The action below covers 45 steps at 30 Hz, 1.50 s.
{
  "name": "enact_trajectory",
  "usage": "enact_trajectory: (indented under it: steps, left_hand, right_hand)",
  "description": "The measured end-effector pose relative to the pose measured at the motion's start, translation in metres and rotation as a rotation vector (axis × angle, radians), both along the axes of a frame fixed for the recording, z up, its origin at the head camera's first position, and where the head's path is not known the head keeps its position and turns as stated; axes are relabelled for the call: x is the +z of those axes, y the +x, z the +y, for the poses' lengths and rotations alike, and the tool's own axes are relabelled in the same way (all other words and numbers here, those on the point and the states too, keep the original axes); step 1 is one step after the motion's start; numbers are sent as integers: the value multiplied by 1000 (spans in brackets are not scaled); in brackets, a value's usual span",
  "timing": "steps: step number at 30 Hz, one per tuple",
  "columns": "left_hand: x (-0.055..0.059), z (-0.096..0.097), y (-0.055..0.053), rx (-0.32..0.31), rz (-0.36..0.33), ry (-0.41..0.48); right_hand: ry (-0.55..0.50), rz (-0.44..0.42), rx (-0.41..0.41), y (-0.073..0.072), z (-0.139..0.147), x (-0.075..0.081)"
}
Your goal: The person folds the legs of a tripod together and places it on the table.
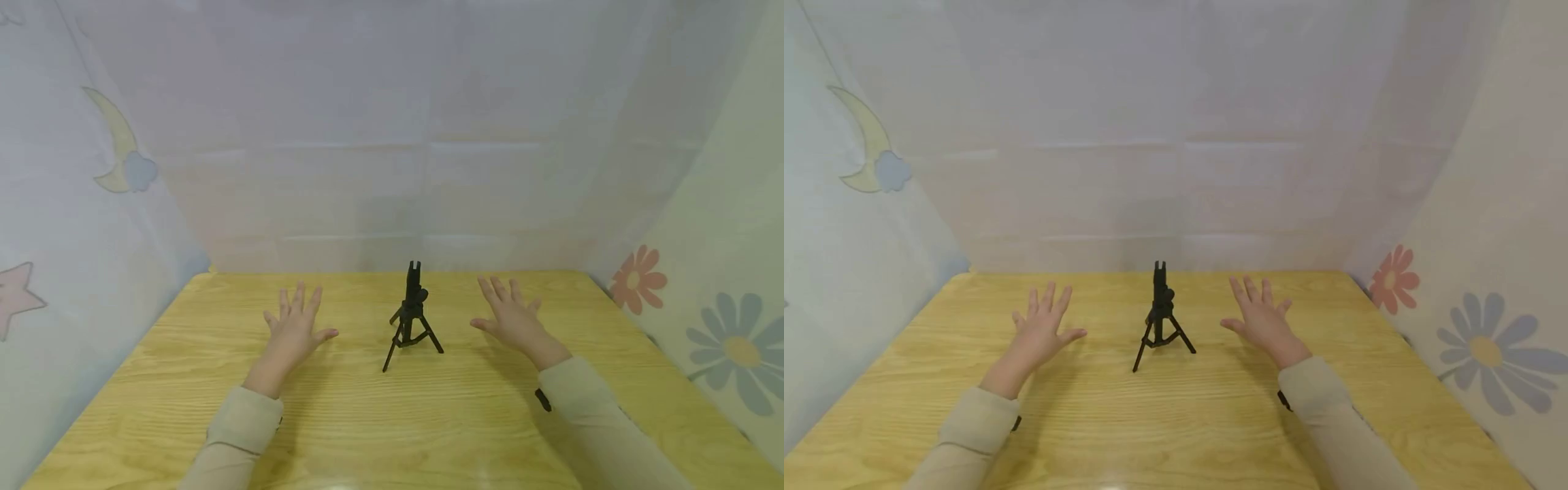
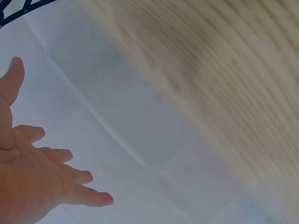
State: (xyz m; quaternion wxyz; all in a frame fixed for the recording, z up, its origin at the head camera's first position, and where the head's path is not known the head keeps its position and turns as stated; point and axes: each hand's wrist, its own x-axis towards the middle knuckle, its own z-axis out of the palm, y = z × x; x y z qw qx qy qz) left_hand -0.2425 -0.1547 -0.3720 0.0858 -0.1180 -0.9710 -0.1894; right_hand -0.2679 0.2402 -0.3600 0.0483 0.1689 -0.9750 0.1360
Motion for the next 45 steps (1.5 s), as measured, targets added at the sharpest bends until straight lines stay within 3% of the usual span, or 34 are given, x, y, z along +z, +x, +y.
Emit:
enact_trajectory:
  steps: [18,30,33,36,38,40,45]
  left_hand:
    - [2,6,1,-12,1,23]
    - [4,13,-1,-140,116,24]
    - [5,15,0,-182,99,104]
    - [6,22,1,-185,-28,287]
    - [5,29,2,-151,-135,428]
    - [3,35,4,-122,-196,553]
    - [-1,46,7,-101,-240,703]
  right_hand:
    - [-26,-6,4,3,-1,0]
    - [-77,18,19,2,-5,2]
    - [-107,49,40,3,-7,4]
    - [-195,62,93,3,-10,3]
    - [-259,51,118,2,-11,-1]
    - [-328,34,132,3,-12,-6]
    - [-422,37,142,7,-19,-14]
